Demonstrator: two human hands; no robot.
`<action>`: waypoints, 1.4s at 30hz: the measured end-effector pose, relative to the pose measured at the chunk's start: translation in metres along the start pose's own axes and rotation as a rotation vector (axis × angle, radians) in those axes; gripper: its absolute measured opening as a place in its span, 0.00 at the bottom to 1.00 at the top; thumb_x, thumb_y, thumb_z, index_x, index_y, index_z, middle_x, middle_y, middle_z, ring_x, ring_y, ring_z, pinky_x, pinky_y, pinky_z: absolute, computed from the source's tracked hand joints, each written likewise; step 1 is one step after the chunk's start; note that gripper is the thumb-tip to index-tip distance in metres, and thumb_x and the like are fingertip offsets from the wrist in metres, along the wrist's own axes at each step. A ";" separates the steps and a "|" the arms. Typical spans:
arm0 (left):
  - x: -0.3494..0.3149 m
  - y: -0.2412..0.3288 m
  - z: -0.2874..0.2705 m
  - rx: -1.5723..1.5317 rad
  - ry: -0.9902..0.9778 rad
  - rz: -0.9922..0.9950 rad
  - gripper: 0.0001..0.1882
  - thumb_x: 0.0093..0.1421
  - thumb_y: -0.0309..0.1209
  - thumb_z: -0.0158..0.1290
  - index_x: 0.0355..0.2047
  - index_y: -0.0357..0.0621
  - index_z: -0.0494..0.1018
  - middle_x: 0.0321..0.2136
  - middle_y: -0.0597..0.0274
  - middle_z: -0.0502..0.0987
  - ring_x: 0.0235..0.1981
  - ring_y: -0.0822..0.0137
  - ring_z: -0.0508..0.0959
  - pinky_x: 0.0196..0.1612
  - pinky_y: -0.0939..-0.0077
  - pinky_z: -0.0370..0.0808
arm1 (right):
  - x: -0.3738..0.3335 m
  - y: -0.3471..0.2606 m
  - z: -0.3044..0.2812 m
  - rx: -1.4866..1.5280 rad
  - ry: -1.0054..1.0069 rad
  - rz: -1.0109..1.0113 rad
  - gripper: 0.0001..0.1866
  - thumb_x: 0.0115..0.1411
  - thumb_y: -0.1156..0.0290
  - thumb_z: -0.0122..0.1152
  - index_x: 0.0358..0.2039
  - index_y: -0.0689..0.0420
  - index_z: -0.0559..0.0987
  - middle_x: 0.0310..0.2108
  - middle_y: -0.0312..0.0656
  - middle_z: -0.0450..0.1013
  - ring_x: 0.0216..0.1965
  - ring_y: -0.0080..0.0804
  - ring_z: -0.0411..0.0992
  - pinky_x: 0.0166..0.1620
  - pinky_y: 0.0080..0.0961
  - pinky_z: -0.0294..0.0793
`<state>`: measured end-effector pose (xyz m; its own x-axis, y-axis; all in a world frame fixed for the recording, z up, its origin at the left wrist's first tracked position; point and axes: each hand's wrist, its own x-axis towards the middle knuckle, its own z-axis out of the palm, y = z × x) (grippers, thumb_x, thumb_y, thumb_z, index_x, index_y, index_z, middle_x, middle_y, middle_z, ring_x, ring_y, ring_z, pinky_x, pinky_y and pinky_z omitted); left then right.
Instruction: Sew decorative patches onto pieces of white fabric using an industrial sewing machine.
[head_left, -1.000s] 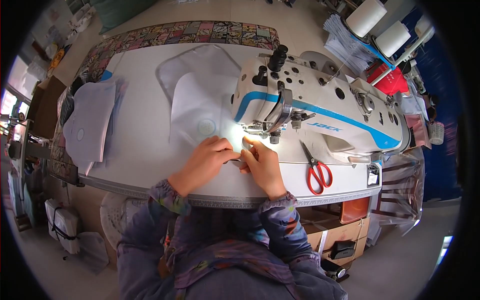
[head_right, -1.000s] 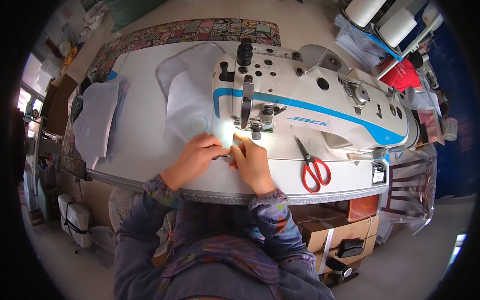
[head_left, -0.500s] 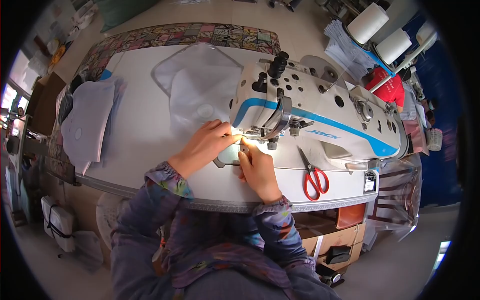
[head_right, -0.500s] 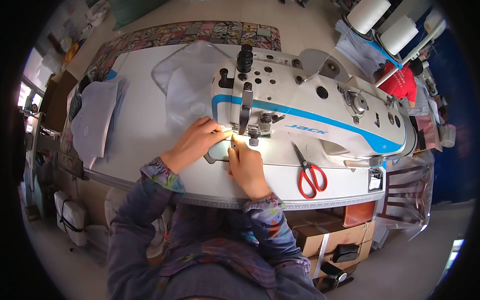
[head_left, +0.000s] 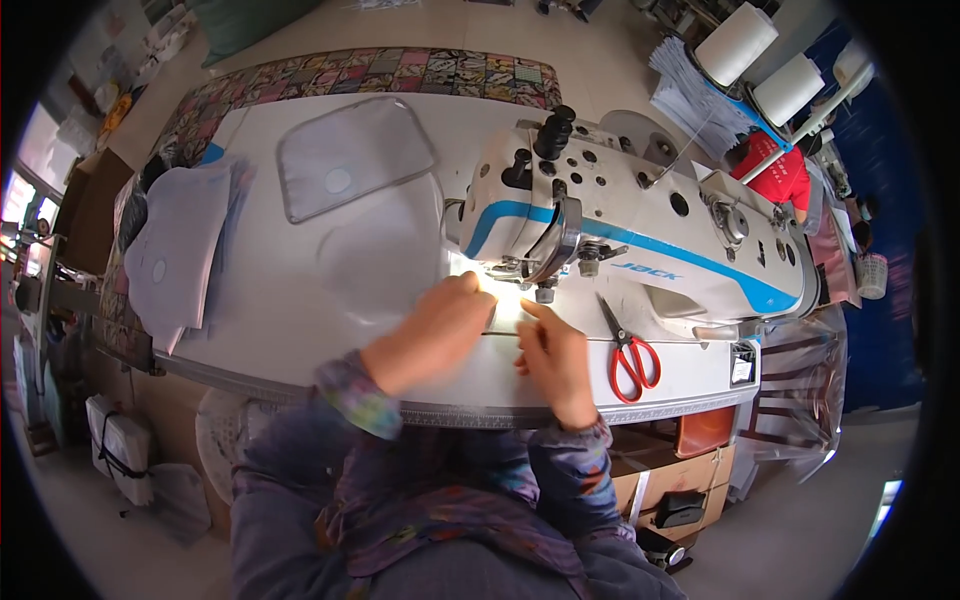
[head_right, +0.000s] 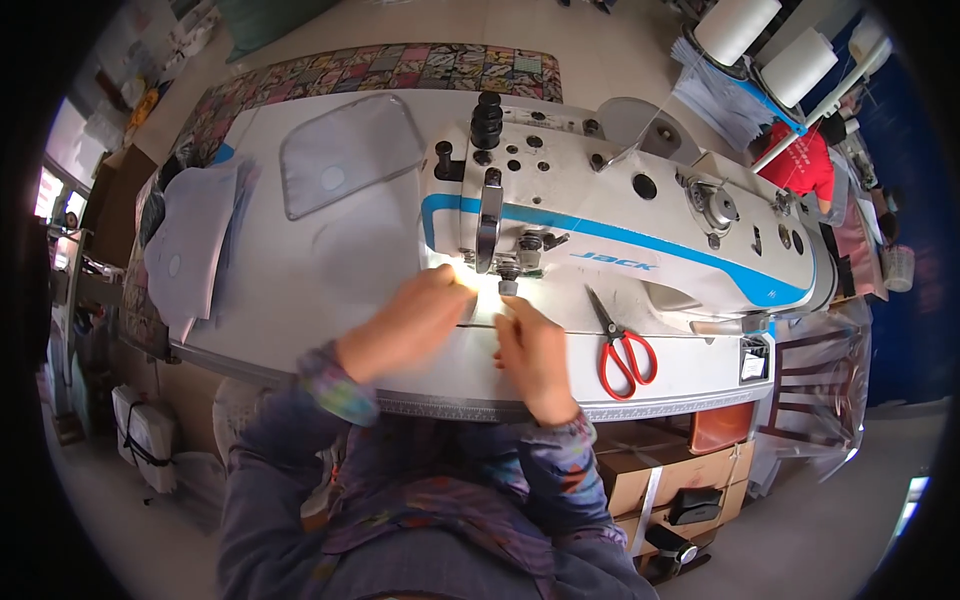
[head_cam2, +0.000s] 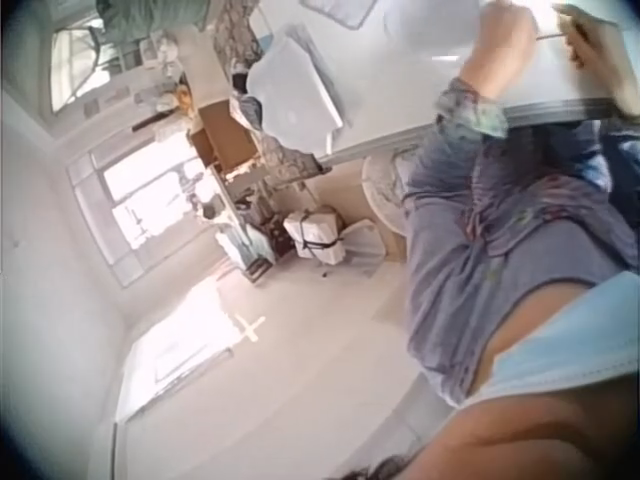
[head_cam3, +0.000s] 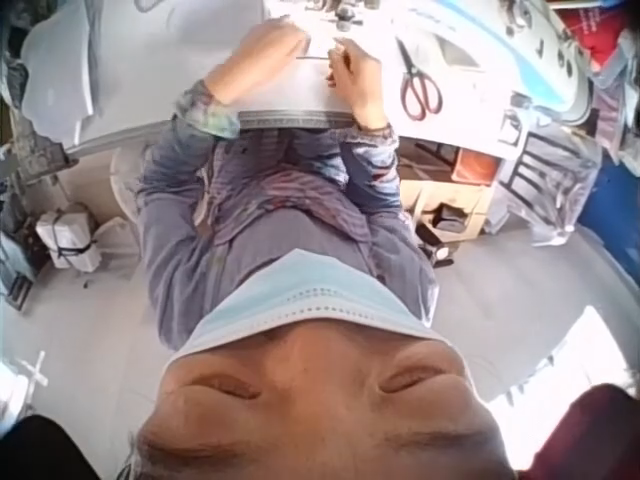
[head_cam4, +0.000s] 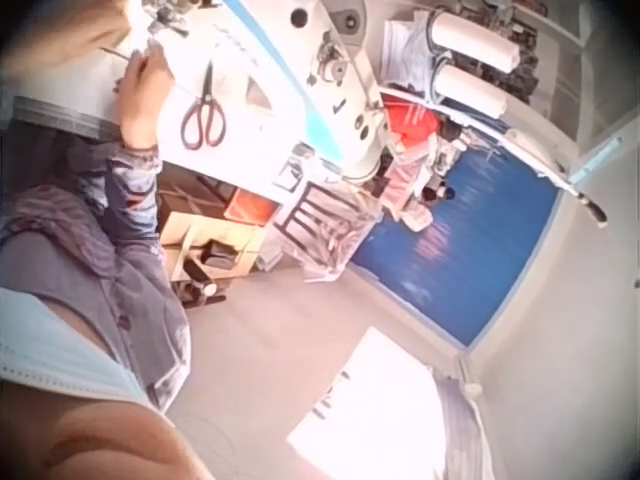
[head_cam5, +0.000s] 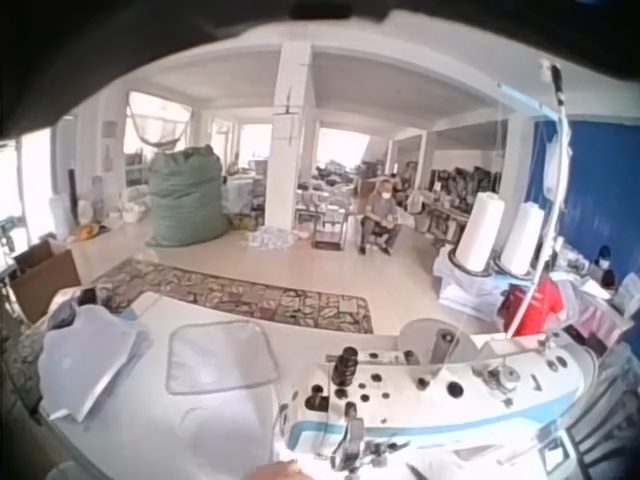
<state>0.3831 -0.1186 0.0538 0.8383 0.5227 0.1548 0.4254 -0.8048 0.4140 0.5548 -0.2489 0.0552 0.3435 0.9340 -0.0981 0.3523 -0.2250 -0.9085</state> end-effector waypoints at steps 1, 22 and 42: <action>0.004 -0.014 -0.015 -0.281 -0.121 0.020 0.11 0.58 0.24 0.58 0.41 0.37 0.79 0.45 0.51 0.76 0.39 0.52 0.80 0.42 0.62 0.80 | -0.008 0.000 -0.015 -0.046 0.053 -0.003 0.17 0.70 0.74 0.59 0.57 0.64 0.79 0.23 0.38 0.76 0.21 0.21 0.76 0.25 0.21 0.76; -0.099 -0.124 -0.159 -0.340 0.130 -0.319 0.10 0.72 0.33 0.55 0.39 0.37 0.76 0.43 0.61 0.73 0.29 0.70 0.78 0.37 0.76 0.77 | -0.052 -0.040 0.006 0.626 -0.579 0.003 0.33 0.68 0.70 0.62 0.72 0.56 0.64 0.48 0.38 0.73 0.40 0.23 0.71 0.43 0.21 0.73; -0.201 -0.019 -0.085 0.189 0.437 -0.495 0.30 0.53 0.20 0.55 0.59 0.50 0.74 0.36 0.52 0.80 0.35 0.47 0.80 0.39 0.54 0.76 | -0.056 -0.053 0.093 0.441 -0.357 -0.094 0.21 0.71 0.71 0.61 0.62 0.57 0.70 0.27 0.32 0.69 0.21 0.20 0.69 0.25 0.19 0.69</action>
<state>0.1772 -0.1847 0.0910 0.3322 0.8752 0.3517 0.8085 -0.4562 0.3718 0.4361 -0.2631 0.0710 -0.0141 0.9975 -0.0700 -0.0561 -0.0706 -0.9959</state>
